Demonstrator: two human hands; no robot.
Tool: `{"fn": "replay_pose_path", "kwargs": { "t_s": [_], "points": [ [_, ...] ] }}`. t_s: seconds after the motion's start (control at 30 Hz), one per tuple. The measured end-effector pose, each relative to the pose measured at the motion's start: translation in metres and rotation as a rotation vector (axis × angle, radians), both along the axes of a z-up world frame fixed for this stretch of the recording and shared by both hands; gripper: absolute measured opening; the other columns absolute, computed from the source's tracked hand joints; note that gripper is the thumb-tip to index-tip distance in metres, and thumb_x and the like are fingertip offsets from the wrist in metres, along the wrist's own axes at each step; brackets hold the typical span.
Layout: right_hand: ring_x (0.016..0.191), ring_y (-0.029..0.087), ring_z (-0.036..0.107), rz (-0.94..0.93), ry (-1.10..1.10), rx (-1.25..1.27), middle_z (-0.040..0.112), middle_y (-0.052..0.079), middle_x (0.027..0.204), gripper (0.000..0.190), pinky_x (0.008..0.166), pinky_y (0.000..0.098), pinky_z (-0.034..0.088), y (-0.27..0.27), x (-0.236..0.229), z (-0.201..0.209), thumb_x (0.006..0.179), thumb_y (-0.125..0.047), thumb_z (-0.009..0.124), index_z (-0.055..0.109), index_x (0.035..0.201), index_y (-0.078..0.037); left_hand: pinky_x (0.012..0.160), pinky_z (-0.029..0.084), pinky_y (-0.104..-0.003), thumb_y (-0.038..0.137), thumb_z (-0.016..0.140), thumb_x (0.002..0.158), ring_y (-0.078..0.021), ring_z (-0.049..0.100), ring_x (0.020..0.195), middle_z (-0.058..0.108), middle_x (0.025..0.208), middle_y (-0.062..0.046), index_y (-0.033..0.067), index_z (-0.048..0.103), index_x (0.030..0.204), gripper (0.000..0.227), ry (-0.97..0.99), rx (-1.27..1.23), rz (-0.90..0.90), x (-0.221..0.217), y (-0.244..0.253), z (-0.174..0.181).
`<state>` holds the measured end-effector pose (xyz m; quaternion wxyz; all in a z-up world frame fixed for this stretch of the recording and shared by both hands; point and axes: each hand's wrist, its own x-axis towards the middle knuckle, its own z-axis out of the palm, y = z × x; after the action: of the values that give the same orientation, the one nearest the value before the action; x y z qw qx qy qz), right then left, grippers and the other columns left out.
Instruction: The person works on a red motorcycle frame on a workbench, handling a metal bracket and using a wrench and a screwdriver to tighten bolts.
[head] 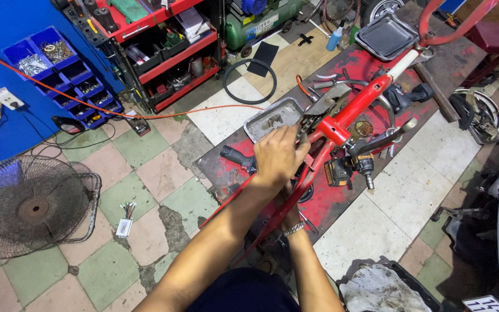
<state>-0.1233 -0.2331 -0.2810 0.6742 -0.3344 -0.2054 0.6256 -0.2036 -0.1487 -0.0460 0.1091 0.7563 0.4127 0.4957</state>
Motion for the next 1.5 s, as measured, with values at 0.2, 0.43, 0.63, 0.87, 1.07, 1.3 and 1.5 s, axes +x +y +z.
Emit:
{"fn": "replay_pose_path", "kwargs": {
  "t_s": [0.2,0.43,0.63,0.87,1.07,1.3,1.5],
  "points": [
    [0.139,0.022,0.05,-0.035,0.064,-0.015,0.053,0.007,0.152,0.062,0.115,0.0407,0.04,0.015,0.006,-0.039,0.104,-0.047,0.048,0.043,0.154,-0.009,0.066,0.055,-0.044,0.027,0.079,0.082,-0.0311,0.07,0.075,0.071,0.083,-0.01,0.0073,0.068,0.089,0.024,-0.038,-0.039,0.031,-0.003,0.003,-0.006],
    [0.126,0.025,0.06,0.001,0.294,-0.033,0.062,0.009,0.138,0.055,0.106,0.0455,0.049,0.043,0.018,-0.11,0.105,-0.05,0.049,0.055,0.143,-0.011,0.065,0.054,-0.045,0.03,0.079,0.081,-0.0328,0.071,0.075,0.072,0.082,-0.013,0.0044,0.067,0.088,0.029,0.053,-0.096,-0.012,-0.014,0.008,-0.012],
    [0.109,0.016,0.058,-0.032,0.194,0.114,0.063,-0.002,0.131,0.054,0.094,0.034,0.047,0.035,0.011,-0.128,0.118,-0.039,0.052,0.046,0.166,-0.014,0.067,0.055,-0.044,0.031,0.074,0.089,-0.0323,0.072,0.077,0.074,0.085,-0.013,0.0072,0.074,0.094,0.024,0.031,-0.183,-0.061,-0.021,0.0,-0.016],
    [0.139,0.015,0.045,-0.073,-0.301,0.091,0.045,-0.002,0.154,0.06,0.115,0.0336,0.039,0.023,0.01,-0.125,0.102,-0.019,0.054,0.031,0.158,-0.011,0.067,0.058,-0.04,0.032,0.073,0.093,-0.0299,0.074,0.077,0.076,0.089,-0.012,0.0085,0.076,0.093,0.023,-0.048,-0.218,0.011,-0.067,-0.022,-0.024],
    [0.145,0.026,0.043,-0.21,-0.605,-0.147,0.046,0.016,0.159,0.05,0.118,0.0364,0.037,0.022,0.015,-0.121,0.105,-0.016,0.052,0.046,0.151,0.0,0.066,0.055,-0.042,0.03,0.074,0.091,-0.0352,0.072,0.076,0.076,0.085,-0.015,0.009,0.077,0.095,0.022,0.035,-0.437,0.076,-0.123,-0.047,-0.044],
    [0.144,0.027,0.04,-0.281,-1.291,-0.045,0.047,0.018,0.155,0.046,0.118,0.0394,0.031,-0.001,0.039,-0.09,0.108,-0.018,0.045,0.049,0.15,0.002,0.063,0.054,-0.039,0.031,0.072,0.089,-0.0305,0.073,0.068,0.074,0.077,-0.014,0.0091,0.078,0.098,0.024,-0.02,-0.665,0.161,-0.171,-0.061,-0.058],
    [0.115,0.015,0.063,-0.469,-0.597,-0.287,0.066,0.01,0.13,0.039,0.1,0.0288,0.051,-0.077,0.013,0.026,0.106,-0.02,0.056,0.058,0.138,0.003,0.062,0.054,-0.034,0.03,0.073,0.091,-0.0217,0.072,0.065,0.074,0.075,-0.012,0.0056,0.077,0.099,0.026,-0.096,-0.761,0.171,-0.215,-0.061,-0.08]
  ]
}}
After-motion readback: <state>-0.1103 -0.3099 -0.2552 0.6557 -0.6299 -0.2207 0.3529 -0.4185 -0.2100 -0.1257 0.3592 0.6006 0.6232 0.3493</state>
